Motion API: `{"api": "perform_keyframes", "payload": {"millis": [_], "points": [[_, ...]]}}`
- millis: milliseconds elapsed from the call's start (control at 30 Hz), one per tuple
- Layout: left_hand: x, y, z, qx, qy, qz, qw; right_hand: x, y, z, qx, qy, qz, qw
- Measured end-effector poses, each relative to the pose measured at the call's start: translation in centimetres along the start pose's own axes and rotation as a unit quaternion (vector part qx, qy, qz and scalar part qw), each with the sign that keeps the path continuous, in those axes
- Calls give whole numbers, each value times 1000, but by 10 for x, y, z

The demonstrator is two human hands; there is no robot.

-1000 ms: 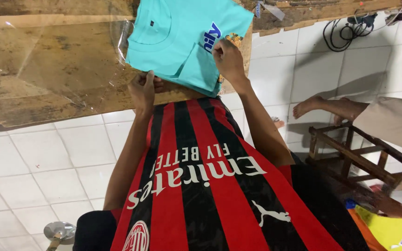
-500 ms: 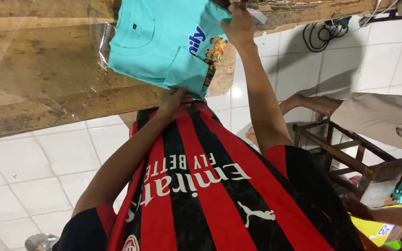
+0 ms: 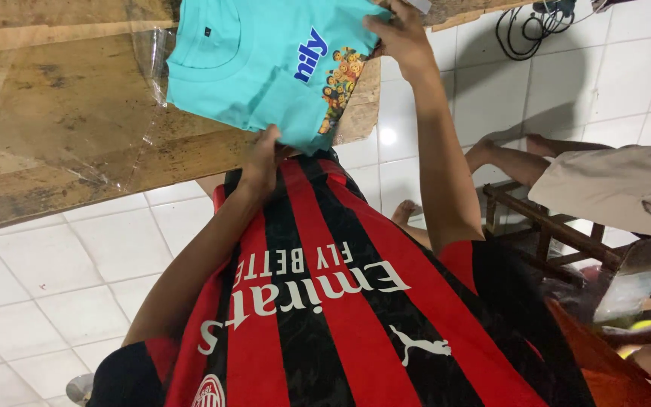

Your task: Folding t-shirts and placing them into plastic bags for packaging

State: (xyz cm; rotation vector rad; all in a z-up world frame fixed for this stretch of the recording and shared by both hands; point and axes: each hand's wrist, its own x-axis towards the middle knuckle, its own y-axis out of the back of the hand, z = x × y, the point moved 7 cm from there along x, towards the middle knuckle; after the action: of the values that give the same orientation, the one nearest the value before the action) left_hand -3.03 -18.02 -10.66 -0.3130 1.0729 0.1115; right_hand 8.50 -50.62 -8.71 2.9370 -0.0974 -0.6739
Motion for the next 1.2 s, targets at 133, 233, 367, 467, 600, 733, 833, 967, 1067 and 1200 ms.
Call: {"api": "perform_keyframes", "payload": {"millis": [133, 233, 367, 467, 600, 733, 833, 967, 1067, 1200], "points": [[3, 13, 1, -101, -22, -82, 991, -4, -8, 3, 22, -85, -71, 994], [35, 18, -46, -179, 69, -144, 971, 3, -17, -11, -95, -74, -108, 987], [8, -15, -16, -96, 53, -106, 988, 19, -27, -12, -169, -43, -124, 977], [9, -11, -12, -76, 55, -92, 991, 6, -24, -32, -225, -104, -94, 964], [-7, 23, -4, -86, 6, -83, 993, -49, -29, -80, -263, -218, -109, 934], [-8, 38, -13, -150, 77, -115, 979, -54, -46, -41, -129, -240, -253, 928], [-16, 20, -6, -61, 77, -127, 987, -43, -51, -24, -221, -331, -184, 899], [-6, 11, -17, -16, 132, -108, 985, -10, -46, 13, -180, -322, -122, 921], [-19, 8, -8, -69, 93, -103, 988, -21, -48, -9, -253, -286, -148, 912], [-50, 31, 9, 1, 111, -23, 994, -56, -52, -43, -274, -278, -223, 893]]}}
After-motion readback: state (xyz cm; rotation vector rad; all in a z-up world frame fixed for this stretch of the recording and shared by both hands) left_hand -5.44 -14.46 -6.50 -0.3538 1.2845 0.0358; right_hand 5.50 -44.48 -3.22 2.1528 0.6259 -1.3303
